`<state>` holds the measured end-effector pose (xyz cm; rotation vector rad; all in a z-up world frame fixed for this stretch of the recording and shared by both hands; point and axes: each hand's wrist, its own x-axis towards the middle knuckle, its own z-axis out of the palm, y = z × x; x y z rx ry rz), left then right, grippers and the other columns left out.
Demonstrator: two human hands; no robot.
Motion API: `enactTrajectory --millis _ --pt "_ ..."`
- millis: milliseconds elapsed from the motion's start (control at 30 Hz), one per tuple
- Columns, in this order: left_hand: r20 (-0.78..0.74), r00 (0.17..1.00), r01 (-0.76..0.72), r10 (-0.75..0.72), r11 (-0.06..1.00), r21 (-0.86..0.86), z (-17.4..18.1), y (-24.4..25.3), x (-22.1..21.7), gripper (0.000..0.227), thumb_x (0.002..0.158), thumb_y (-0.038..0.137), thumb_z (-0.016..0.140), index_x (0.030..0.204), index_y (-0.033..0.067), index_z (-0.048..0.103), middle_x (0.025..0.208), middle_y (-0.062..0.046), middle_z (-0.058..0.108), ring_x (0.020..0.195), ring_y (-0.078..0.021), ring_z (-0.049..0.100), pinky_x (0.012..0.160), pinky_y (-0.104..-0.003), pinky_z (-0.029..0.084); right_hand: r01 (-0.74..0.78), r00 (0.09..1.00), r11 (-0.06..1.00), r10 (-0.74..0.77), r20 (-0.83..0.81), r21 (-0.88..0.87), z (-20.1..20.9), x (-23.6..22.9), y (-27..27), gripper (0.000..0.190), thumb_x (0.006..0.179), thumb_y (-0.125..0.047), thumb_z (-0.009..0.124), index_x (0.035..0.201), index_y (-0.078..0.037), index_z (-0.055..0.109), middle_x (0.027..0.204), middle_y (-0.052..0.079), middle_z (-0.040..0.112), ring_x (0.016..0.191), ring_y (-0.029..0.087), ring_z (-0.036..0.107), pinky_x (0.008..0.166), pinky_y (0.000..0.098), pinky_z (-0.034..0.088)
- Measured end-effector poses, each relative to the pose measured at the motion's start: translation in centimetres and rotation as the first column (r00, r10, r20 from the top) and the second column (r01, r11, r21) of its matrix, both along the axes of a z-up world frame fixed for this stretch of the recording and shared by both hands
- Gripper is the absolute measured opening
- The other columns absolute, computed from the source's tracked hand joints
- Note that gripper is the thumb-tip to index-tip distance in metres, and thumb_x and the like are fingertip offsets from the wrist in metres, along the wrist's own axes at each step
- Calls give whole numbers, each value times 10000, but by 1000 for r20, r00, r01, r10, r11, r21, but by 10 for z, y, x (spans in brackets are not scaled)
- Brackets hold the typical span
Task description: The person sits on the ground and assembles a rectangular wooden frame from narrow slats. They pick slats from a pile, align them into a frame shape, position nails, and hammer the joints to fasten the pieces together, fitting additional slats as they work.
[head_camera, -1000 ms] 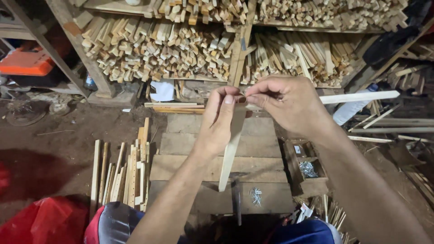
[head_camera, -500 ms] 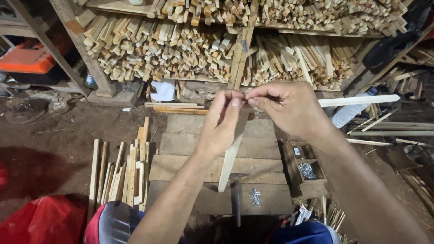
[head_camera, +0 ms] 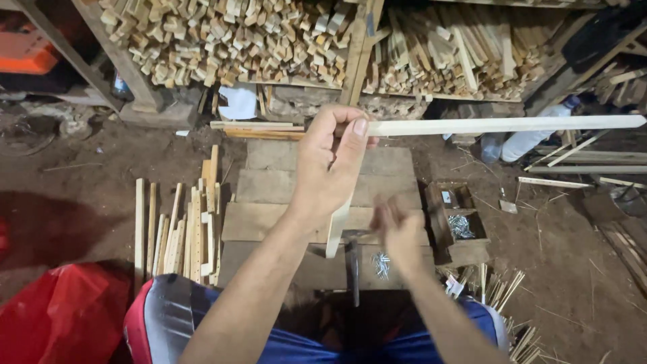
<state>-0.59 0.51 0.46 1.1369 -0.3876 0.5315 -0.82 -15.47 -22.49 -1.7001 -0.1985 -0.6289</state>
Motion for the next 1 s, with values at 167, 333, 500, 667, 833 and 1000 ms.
enactTrajectory --millis 167,333,500,667,833,1000 --pt "1 985 171 -173 976 138 5 12 -6 89 1041 30 537 1128 18 550 1059 -80 634 925 -142 631 840 -276 564 -467 722 634 -130 -680 -617 -224 -57 -27 355 929 -397 721 909 -51 647 607 -21 576 375 84 424 312 208 386" --pt "33 989 133 -142 973 189 7 4 -10 71 1041 43 547 1108 24 557 1017 -76 643 882 -131 638 792 -260 566 -472 496 728 -246 -833 -496 -241 -54 -18 484 741 -442 800 937 -13 691 791 118 709 653 253 668 601 345 566" --pt "19 993 114 -119 980 165 8 -1 -7 88 1044 52 547 1114 3 569 1010 -65 653 868 -122 638 801 -255 554 -74 279 899 433 -857 431 -142 -59 -23 324 982 -184 548 687 -49 550 521 72 490 397 187 409 417 314 335" --pt "6 993 117 -119 982 149 8 1 -4 64 1040 47 553 1087 7 570 970 -61 656 843 -115 622 779 -252 544 -278 817 941 337 -468 194 27 -124 -44 182 946 -93 600 1062 38 651 586 104 678 445 188 618 424 305 524" --pt "22 996 78 -84 975 206 7 -4 -1 69 1023 -7 557 1079 26 579 917 -48 646 789 -104 615 677 -234 522 -135 755 932 317 -573 337 217 -119 -85 385 958 -256 591 1315 -134 662 643 1 619 511 84 554 430 229 406" --pt "121 992 12 -42 972 234 8 -5 -2 55 1015 15 524 1056 17 561 966 -98 646 803 -153 640 646 -255 532 -312 903 732 30 -428 -606 362 -96 -64 728 926 -100 490 1633 -186 339 677 64 807 343 135 648 189 207 466"
